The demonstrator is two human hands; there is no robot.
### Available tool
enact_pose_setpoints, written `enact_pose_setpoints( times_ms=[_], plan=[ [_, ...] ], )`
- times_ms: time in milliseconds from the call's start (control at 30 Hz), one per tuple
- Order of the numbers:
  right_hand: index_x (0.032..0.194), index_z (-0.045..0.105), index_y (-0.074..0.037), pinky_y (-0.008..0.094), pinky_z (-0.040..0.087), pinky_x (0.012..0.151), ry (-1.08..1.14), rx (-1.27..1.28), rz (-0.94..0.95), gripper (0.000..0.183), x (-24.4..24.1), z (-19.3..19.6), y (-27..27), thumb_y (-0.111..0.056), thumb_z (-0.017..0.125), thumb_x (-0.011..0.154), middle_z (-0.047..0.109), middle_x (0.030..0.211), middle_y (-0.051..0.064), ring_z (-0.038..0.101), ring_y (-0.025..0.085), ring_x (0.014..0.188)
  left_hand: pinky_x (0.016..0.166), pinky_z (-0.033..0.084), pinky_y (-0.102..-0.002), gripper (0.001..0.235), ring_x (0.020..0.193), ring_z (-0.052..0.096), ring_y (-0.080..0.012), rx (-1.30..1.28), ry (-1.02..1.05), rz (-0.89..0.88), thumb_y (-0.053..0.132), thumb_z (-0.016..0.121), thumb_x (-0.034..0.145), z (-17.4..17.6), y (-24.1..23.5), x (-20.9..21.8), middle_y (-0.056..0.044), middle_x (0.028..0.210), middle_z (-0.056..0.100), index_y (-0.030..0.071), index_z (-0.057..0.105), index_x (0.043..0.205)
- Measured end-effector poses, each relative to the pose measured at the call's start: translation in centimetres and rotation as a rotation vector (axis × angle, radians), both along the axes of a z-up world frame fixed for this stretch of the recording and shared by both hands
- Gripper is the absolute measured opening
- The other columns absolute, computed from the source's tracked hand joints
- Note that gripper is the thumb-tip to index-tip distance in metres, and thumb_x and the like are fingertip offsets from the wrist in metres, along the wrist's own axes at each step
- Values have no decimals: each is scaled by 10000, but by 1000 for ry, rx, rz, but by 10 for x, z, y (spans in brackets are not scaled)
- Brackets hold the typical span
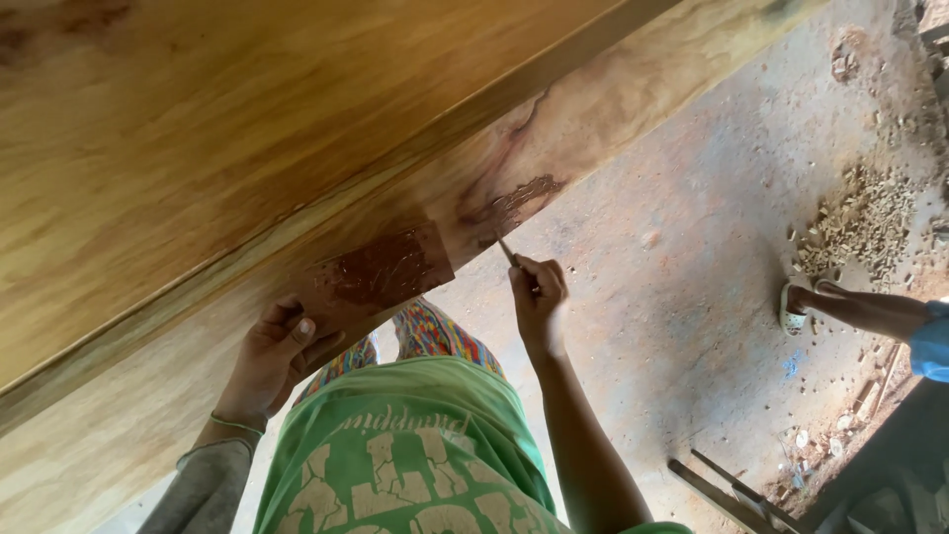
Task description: The person holds a small block loaded with dark wood stain in one hand and uses a thin stick-like applicator to spread the stain along the grain of a wooden plank, working along the board and recharging the applicator from the block as they coat the surface.
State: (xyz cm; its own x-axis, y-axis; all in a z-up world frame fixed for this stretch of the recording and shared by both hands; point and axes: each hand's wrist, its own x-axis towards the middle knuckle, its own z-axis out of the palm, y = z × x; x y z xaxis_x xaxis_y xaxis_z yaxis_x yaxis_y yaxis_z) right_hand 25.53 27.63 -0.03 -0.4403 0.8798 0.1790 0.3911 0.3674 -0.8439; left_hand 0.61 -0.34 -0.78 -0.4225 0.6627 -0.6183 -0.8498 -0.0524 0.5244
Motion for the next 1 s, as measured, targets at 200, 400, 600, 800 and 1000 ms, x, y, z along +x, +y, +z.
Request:
enact_pose_setpoints(
  times_ms=[200, 400, 600, 800, 1000],
  plan=[
    [1128, 741, 23, 285, 577, 530, 32, -127, 20, 211, -5, 14, -26, -68, 731, 938, 660, 843, 153, 648, 172, 597, 893, 596, -591, 270, 989, 725, -368, -49, 61, 13, 0, 602, 972, 20, 9, 5, -173, 1057, 686, 70, 558, 1229],
    [1120, 742, 39, 299, 561, 519, 9, -80, 38, 214, -12, 35, -17, -38, 746, 920, 680, 830, 173, 652, 185, 553, 977, 589, -486, 314, 1015, 706, -233, -12, 175, 41, 42, 624, 972, 37, 42, -5, -95, 1098, 668, 70, 545, 1275],
    [1027, 759, 4, 281, 566, 515, -12, -65, 117, 169, -27, 37, -1, -73, 800, 882, 718, 806, 132, 679, 190, 557, 1053, 540, -532, 381, 1087, 683, -235, 33, 230, 81, 48, 602, 982, 33, 73, -7, -106, 1146, 650, 14, 520, 1353],
    [1057, 732, 24, 296, 565, 534, 22, -96, 168, 229, -30, 38, 16, -81, 815, 871, 705, 862, 145, 676, 194, 618, 1060, 519, -558, 416, 1101, 665, -226, 31, 207, 117, 87, 604, 975, 23, 76, -4, -101, 1186, 620, 26, 484, 1369],
    [1190, 689, 1, 224, 509, 592, -86, -213, 171, 318, -28, 66, 38, 27, 703, 873, 670, 954, 54, 574, 108, 700, 1029, 514, -496, 421, 1157, 634, -292, 245, 105, 86, 35, 474, 1018, 34, 79, -7, -146, 1350, 603, 20, 453, 1438]
  ],
)
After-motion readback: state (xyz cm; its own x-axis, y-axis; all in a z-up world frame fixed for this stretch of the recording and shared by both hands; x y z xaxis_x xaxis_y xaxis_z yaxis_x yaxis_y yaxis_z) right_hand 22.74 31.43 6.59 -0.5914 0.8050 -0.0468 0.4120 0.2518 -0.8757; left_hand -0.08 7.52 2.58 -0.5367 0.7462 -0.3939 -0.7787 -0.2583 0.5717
